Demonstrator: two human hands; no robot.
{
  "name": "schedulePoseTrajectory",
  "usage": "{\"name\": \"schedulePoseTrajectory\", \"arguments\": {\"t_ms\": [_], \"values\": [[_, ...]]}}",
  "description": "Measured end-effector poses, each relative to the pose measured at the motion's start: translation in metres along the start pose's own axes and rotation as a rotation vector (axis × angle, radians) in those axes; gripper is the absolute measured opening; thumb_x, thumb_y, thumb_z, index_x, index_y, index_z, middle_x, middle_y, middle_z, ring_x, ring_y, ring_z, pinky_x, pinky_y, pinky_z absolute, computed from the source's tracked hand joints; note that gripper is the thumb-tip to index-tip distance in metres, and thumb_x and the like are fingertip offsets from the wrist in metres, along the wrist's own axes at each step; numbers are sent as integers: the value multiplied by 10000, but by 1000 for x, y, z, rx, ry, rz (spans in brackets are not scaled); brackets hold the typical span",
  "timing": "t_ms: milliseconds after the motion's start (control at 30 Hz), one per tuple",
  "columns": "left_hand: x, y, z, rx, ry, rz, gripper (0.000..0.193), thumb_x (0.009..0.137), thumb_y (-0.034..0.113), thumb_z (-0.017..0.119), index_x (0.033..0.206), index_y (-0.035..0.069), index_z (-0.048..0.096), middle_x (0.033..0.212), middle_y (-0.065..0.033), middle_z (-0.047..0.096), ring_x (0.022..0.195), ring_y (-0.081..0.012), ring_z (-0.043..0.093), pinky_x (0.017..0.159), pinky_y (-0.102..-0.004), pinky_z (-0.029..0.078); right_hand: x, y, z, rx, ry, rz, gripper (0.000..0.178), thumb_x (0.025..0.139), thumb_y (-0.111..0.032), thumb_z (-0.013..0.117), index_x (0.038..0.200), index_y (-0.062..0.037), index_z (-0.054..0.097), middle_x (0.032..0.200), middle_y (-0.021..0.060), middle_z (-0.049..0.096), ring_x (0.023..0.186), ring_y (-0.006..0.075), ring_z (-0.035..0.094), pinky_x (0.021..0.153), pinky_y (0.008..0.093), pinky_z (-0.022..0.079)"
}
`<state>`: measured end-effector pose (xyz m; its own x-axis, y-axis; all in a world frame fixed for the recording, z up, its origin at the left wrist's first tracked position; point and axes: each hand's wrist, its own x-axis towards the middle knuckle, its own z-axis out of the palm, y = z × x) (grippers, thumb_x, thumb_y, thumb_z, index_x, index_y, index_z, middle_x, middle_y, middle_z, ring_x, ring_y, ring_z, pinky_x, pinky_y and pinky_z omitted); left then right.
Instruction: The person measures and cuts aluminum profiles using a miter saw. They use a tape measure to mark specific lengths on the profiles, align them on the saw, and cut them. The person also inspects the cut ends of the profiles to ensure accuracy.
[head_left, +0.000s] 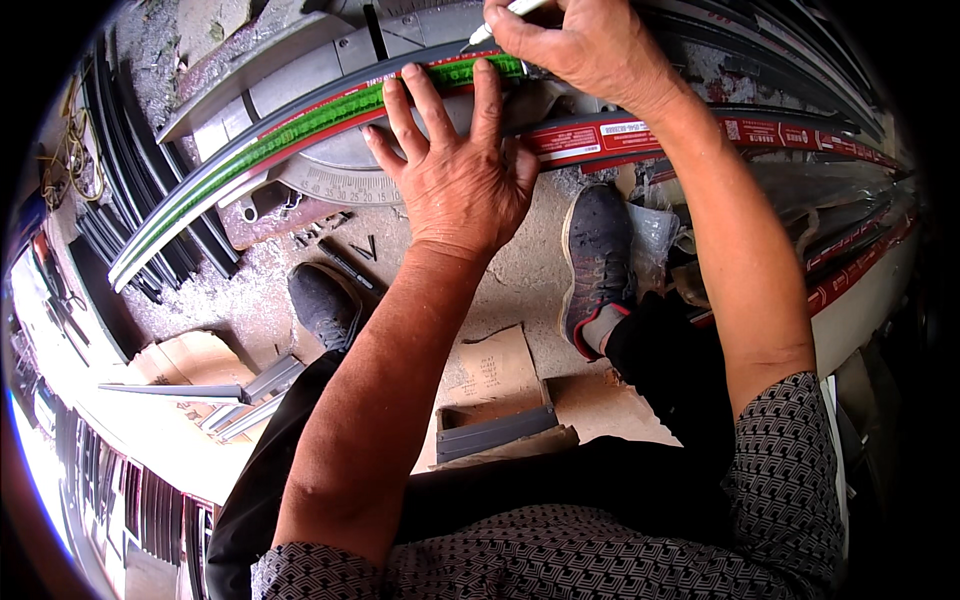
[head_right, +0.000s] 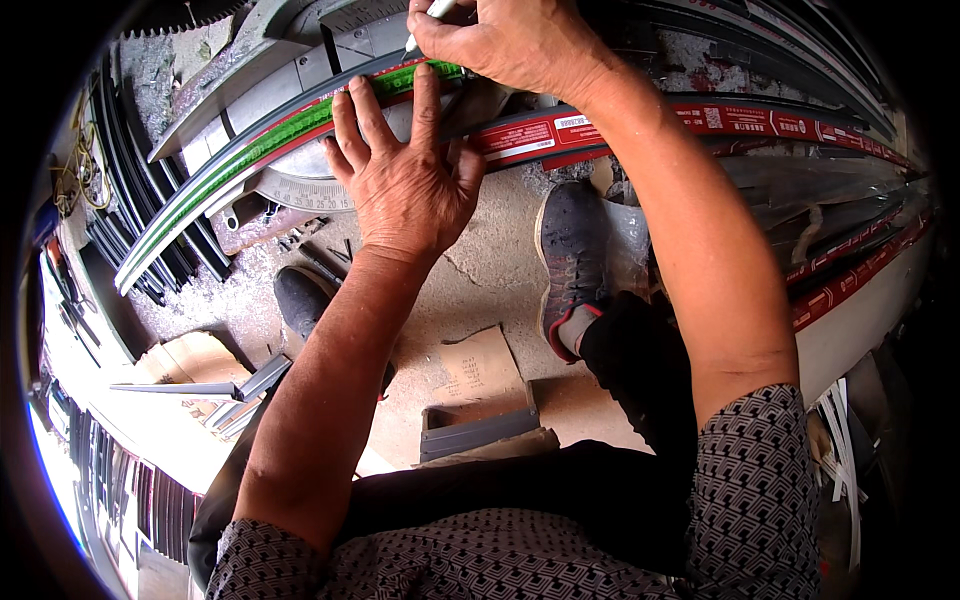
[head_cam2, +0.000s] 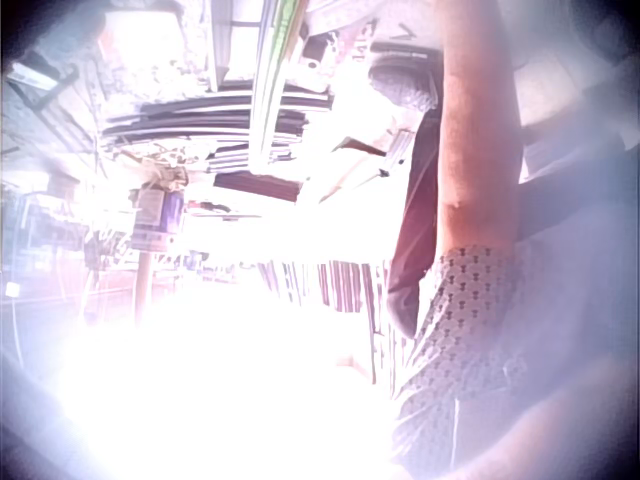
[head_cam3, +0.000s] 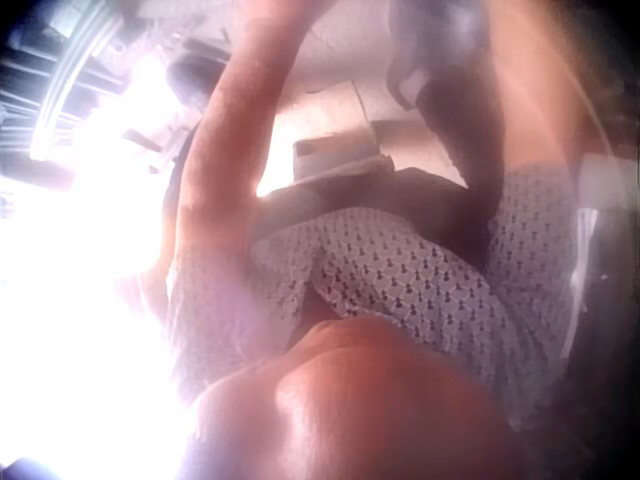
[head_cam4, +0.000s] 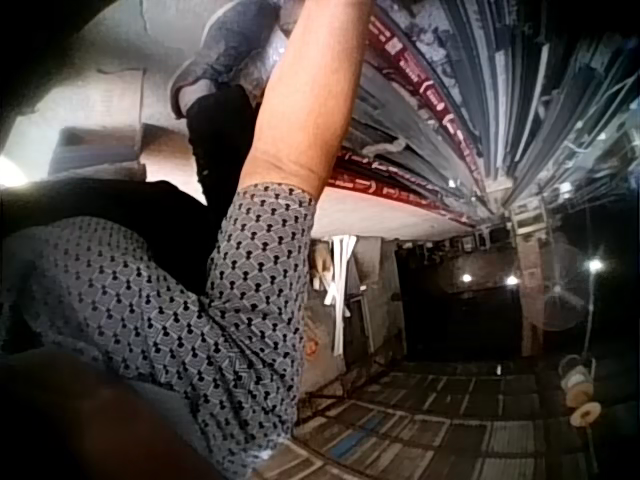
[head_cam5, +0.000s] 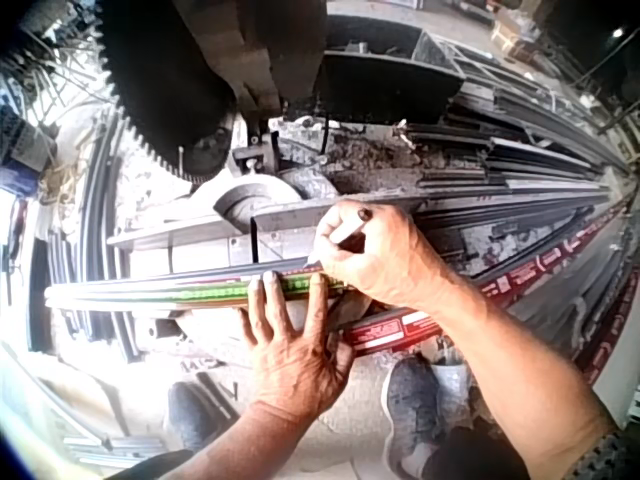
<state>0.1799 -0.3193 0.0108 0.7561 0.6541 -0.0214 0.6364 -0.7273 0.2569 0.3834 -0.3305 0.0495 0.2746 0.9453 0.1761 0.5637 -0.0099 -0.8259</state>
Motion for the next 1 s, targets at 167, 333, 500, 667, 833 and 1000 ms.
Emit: {"name": "schedulePoseTrajectory", "arguments": {"t_ms": [167, 333, 500, 667, 833, 1000], "values": [[0, 1, -2, -2, 2, -4, 826, 908, 494, 607, 1646, 268, 313, 1641, -364, 178, 1522, -579, 172, 1140, -766, 205, -7, -7, -1, 95, 1, 73, 102, 954, -116, 700, 993, -23, 684, 848, 92, 710, 775, 145, 678, 718, 314, 541], [-1, 0, -3, -26, 30, -1, 824, 880, 466, 641, 1620, 257, 347, 1641, -362, 194, 1524, -577, 169, 1124, -796, 205, -24, -7, -10, -123, 8, -157, 213, 1022, -169, 655, 1188, -51, 716, 1005, 106, 723, 918, 206, 699, 830, 346, 559], [-1, 0, -3, -51, 44, 1, 826, 870, 455, 662, 1610, 251, 357, 1641, -359, 209, 1528, -572, 170, 1114, -808, 210, -47, 2, -14, -379, -28, -268, 278, 978, -244, 717, 1243, -159, 722, 1178, 59, 732, 1130, 293, 676, 979, 400, 565], [-2, -1, -7, -55, 43, 17, 813, 888, 461, 668, 1607, 235, 364, 1632, -353, 236, 1525, -561, 186, 1114, -800, 227, -57, -3, -7, -494, 2, -285, 352, 904, -167, 776, 1252, -178, 726, 1190, 32, 722, 1105, 263, 676, 968, 388, 579], [-1, -3, -12, -43, 28, 23, 785, 912, 455, 650, 1612, 246, 361, 1613, -353, 262, 1509, -551, 227, 1132, -758, 246, -61, -1, 0, -553, 28, -274, 398, 885, -131, 783, 1275, -179, 719, 1225, 31, 708, 1121, 265, 667, 974, 394, 575], [1, -9, -16, -107, 74, 50, 710, 910, 434, 672, 1546, 212, 450, 1594, -330, 319, 1495, -524, 280, 1128, -722, 288, -65, 6, 8, -563, 94, -243, 414, 899, -101, 763, 1302, -181, 709, 1251, 40, 702, 1149, 269, 658, 1001, 395, 563]]}}
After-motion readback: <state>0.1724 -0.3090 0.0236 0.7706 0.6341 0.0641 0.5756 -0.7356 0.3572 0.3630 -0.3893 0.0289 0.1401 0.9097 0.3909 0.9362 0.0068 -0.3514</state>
